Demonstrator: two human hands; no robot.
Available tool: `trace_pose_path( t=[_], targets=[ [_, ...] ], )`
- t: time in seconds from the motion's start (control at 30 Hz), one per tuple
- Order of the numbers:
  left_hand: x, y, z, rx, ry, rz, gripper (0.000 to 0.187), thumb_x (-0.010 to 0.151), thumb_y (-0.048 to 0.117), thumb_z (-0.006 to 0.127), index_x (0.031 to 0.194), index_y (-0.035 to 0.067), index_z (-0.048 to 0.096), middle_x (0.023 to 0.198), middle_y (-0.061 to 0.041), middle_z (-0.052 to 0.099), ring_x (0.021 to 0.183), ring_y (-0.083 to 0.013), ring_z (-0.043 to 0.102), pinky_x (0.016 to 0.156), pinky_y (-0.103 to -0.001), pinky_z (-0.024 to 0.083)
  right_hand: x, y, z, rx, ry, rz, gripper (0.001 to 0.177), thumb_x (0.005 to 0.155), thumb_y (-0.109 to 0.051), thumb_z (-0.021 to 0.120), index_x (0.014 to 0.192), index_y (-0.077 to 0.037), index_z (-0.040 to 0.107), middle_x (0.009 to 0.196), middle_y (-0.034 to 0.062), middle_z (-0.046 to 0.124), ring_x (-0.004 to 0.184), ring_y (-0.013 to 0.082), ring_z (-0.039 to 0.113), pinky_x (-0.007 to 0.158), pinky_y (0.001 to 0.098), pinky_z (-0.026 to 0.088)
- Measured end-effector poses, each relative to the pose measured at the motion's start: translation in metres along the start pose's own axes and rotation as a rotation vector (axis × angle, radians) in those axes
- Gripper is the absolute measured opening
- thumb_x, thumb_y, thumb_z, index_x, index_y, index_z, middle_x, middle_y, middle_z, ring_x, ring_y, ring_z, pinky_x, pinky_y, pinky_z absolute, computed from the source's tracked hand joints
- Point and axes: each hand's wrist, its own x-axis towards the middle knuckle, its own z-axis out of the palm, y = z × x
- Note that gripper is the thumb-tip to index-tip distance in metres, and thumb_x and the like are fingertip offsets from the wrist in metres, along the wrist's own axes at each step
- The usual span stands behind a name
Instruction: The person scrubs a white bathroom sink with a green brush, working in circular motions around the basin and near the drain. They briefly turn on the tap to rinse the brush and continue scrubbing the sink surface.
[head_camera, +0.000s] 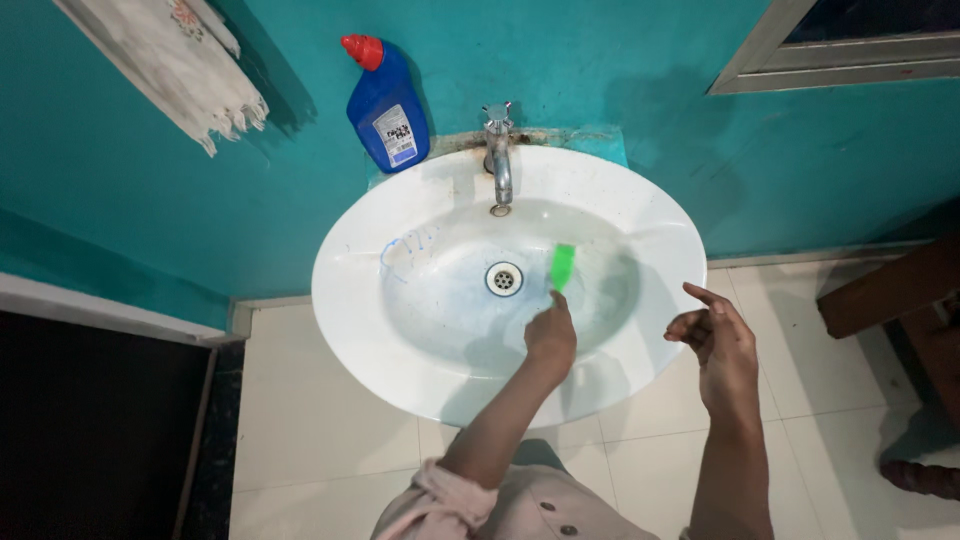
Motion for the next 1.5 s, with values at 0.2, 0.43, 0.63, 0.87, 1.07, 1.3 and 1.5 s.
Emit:
trace_pose_path(
  t=[0.2, 0.43, 0.63, 0.87, 1.07, 1.3, 1.5],
  targets=[
    [-0.028, -0.021, 0.003, 0.009, -0.145, 0.073, 0.069, 0.093, 0.005, 0.052, 0.158, 0.007, 0.029, 0.117, -0.027, 0.066, 0.105, -0.0404, 0.068, 0.089, -0.05, 0.055, 0.005, 0.008, -0.007, 0.022, 0.009, 0.037, 0.045, 0.113, -0.022, 0.034, 0.136, 0.01, 0.056, 0.081, 0.0102, 0.061, 0.079, 0.0223, 0.062, 0.081, 0.0391, 0.052],
    [0.017, -0.044, 0.006, -0.039, 0.02, 0.02, 0.067, 0.094, 0.004, 0.049, 0.159, 0.008, 0.032, 0.111, -0.024, 0.069, 0.1, -0.0387, 0.071, 0.086, -0.049, 0.056, 0.021, 0.004, 0.02, -0.085, -0.042, 0.13, 0.049, 0.109, -0.021, 0.031, 0.135, 0.01, 0.057, 0.079, 0.0111, 0.063, 0.077, 0.0218, 0.062, 0.08, 0.0394, 0.054],
    [-0.027, -0.026, 0.026, -0.062, -0.024, 0.06, 0.07, 0.091, 0.002, 0.052, 0.157, 0.001, 0.031, 0.103, -0.024, 0.071, 0.096, -0.0387, 0.071, 0.083, -0.049, 0.057, 0.031, 0.004, 0.034, -0.106, -0.165, 0.071, 0.049, 0.112, -0.028, 0.034, 0.134, 0.008, 0.058, 0.079, 0.0098, 0.062, 0.077, 0.0208, 0.062, 0.08, 0.0378, 0.052],
    [0.0, 0.0, 0.009, -0.084, 0.088, -0.016, 0.07, 0.092, 0.0, 0.054, 0.157, -0.006, 0.028, 0.097, -0.022, 0.073, 0.091, -0.0357, 0.073, 0.077, -0.045, 0.059, 0.043, 0.016, 0.039, -0.095, -0.25, 0.086, 0.05, 0.112, -0.032, 0.037, 0.137, 0.006, 0.057, 0.078, 0.0082, 0.062, 0.077, 0.0191, 0.062, 0.079, 0.0355, 0.052],
    [-0.038, 0.011, 0.028, -0.068, -0.015, 0.003, 0.075, 0.087, 0.0, 0.059, 0.155, -0.006, 0.029, 0.098, -0.022, 0.072, 0.092, -0.0357, 0.072, 0.079, -0.045, 0.059, 0.043, 0.028, 0.024, -0.078, -0.28, 0.107, 0.051, 0.11, -0.032, 0.038, 0.137, 0.006, 0.057, 0.077, 0.0075, 0.062, 0.075, 0.0182, 0.063, 0.077, 0.0349, 0.053],
    [0.013, 0.017, 0.013, -0.12, 0.124, -0.096, 0.073, 0.091, 0.001, 0.056, 0.156, -0.01, 0.024, 0.098, -0.022, 0.073, 0.093, -0.0346, 0.073, 0.079, -0.044, 0.061, 0.049, 0.028, 0.018, -0.113, -0.315, 0.142, 0.05, 0.108, -0.032, 0.04, 0.136, 0.004, 0.059, 0.076, 0.008, 0.065, 0.073, 0.0171, 0.062, 0.077, 0.0343, 0.052],
    [-0.008, 0.022, 0.044, -0.075, -0.005, -0.044, 0.079, 0.086, 0.003, 0.063, 0.153, -0.012, 0.024, 0.107, -0.026, 0.07, 0.099, -0.0372, 0.071, 0.085, -0.046, 0.057, 0.045, 0.041, 0.01, -0.155, -0.385, 0.114, 0.047, 0.109, -0.031, 0.04, 0.134, 0.003, 0.061, 0.075, 0.0079, 0.066, 0.073, 0.0162, 0.062, 0.077, 0.0327, 0.052]
  ],
)
